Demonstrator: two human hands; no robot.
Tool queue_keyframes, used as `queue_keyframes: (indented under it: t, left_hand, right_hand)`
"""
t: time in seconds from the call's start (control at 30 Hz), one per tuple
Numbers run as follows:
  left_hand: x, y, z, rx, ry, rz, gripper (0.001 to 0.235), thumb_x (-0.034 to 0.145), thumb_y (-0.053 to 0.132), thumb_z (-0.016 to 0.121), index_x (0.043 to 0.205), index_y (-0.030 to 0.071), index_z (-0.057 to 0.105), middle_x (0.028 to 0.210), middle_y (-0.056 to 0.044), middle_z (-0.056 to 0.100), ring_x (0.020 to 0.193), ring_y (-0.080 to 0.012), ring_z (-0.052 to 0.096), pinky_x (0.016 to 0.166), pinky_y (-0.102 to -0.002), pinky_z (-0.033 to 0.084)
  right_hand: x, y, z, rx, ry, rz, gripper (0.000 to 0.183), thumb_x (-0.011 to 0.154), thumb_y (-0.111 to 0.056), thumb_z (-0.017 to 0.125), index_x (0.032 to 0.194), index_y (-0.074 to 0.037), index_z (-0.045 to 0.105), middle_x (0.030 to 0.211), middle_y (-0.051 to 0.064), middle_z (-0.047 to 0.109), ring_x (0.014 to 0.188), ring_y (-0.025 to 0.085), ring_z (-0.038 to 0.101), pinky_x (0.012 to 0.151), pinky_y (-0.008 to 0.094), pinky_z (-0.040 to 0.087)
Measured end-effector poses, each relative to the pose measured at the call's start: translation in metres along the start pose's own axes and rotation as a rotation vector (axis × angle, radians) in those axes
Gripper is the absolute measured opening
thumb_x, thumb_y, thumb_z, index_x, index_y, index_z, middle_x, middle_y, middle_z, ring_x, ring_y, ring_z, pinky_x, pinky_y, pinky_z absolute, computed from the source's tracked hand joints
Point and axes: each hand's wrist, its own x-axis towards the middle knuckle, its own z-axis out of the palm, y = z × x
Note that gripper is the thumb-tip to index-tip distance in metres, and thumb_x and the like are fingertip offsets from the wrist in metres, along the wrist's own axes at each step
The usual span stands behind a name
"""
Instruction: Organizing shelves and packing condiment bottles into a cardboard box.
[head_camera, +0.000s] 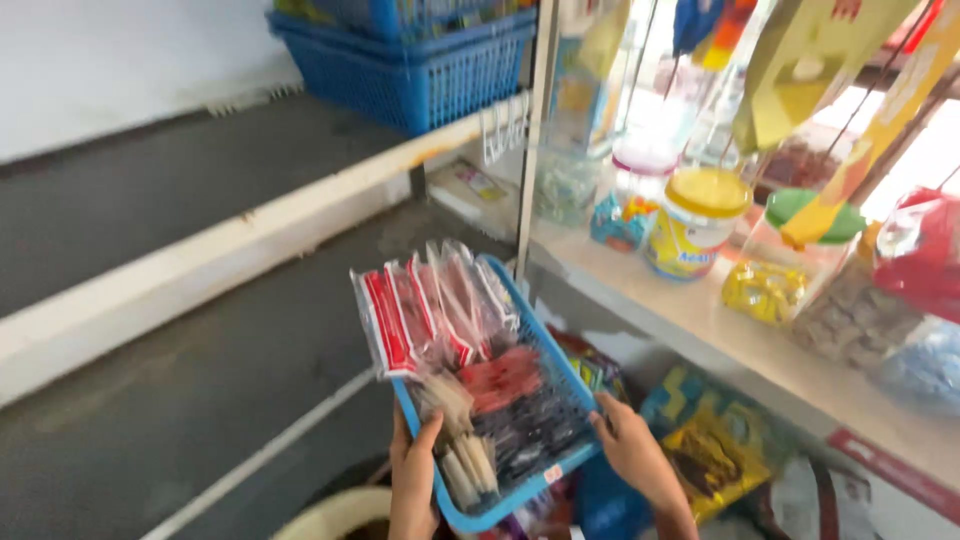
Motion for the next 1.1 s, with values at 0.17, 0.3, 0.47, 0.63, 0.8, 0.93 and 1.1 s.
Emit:
queue_keyframes:
  t: [0.17,0.3,0.47,0.63,0.8,0.93,1.1]
  left_hand:
    - [0.11,-0.055,-0.031,-0.089,0.065,0.079,0.07,0.086,0.012,0.071,0.152,0.007,0.048,0.137,-0.007,0.064,0.119,-0.021,0.061,0.101,-0.035,0.046]
    - [0.142,-0.046,-0.025,-0.172,0.093,0.068,0.071,0.087,0.015,0.07,0.153,0.009,0.046,0.137,-0.007,0.062,0.12,-0.0248,0.06,0.1,-0.04,0.047]
    - [0.083,0.074,0.027,0.085,0.11,-0.377,0.087,0.088,0.037,0.064,0.163,0.03,0.02,0.15,-0.005,0.048,0.137,-0.0309,0.049,0.108,-0.052,0.044]
    - [0.128,0.051,0.005,0.469,0.037,-0.115,0.086,0.09,0.048,0.066,0.162,0.024,0.026,0.155,-0.012,0.045,0.142,-0.0355,0.042,0.114,-0.05,0.037]
    - [0.133,0.048,0.001,0.813,0.13,0.138,0.077,0.094,0.05,0.066,0.159,0.015,0.042,0.149,-0.022,0.051,0.139,-0.0429,0.041,0.119,-0.052,0.027]
    - [0.113,0.07,0.01,0.526,0.098,0.115,0.073,0.093,0.044,0.066,0.154,0.012,0.044,0.141,-0.014,0.062,0.128,-0.0346,0.053,0.112,-0.046,0.037]
    - [0.095,0.074,0.013,0.227,0.046,0.169,0.069,0.093,0.034,0.069,0.152,0.009,0.045,0.139,-0.013,0.065,0.123,-0.0261,0.061,0.105,-0.038,0.045]
  right_hand:
    - [0.035,-0.002,0.049,0.143,0.099,0.223,0.043,0.097,-0.025,0.061,0.136,-0.007,0.058,0.094,0.021,0.072,0.086,0.027,0.072,0.083,0.034,0.056]
    - [0.057,-0.012,0.07,0.554,0.16,0.073,0.046,0.099,-0.022,0.058,0.142,-0.007,0.051,0.108,0.012,0.07,0.089,0.017,0.063,0.08,0.03,0.052]
    - [0.051,-0.094,0.056,0.78,0.234,0.064,0.069,0.098,-0.017,0.056,0.159,-0.011,0.023,0.13,0.018,0.055,0.099,0.019,0.066,0.083,0.031,0.055]
    - [0.055,-0.149,0.052,0.676,0.303,-0.115,0.09,0.089,-0.017,0.068,0.16,-0.013,0.013,0.145,0.017,0.046,0.111,0.024,0.064,0.092,0.036,0.053]
    - [0.058,-0.154,0.054,0.259,0.269,-0.33,0.084,0.085,-0.011,0.077,0.157,-0.012,0.032,0.152,0.029,0.036,0.143,0.043,0.035,0.114,0.05,0.033]
    - [0.07,-0.141,0.05,0.267,0.286,-0.295,0.094,0.078,-0.014,0.082,0.157,-0.013,0.032,0.155,0.026,0.034,0.147,0.044,0.03,0.118,0.05,0.03]
    - [0.076,-0.145,0.042,0.254,0.294,-0.18,0.111,0.062,-0.013,0.092,0.155,-0.019,0.031,0.159,0.029,0.02,0.15,0.045,0.023,0.115,0.051,0.034]
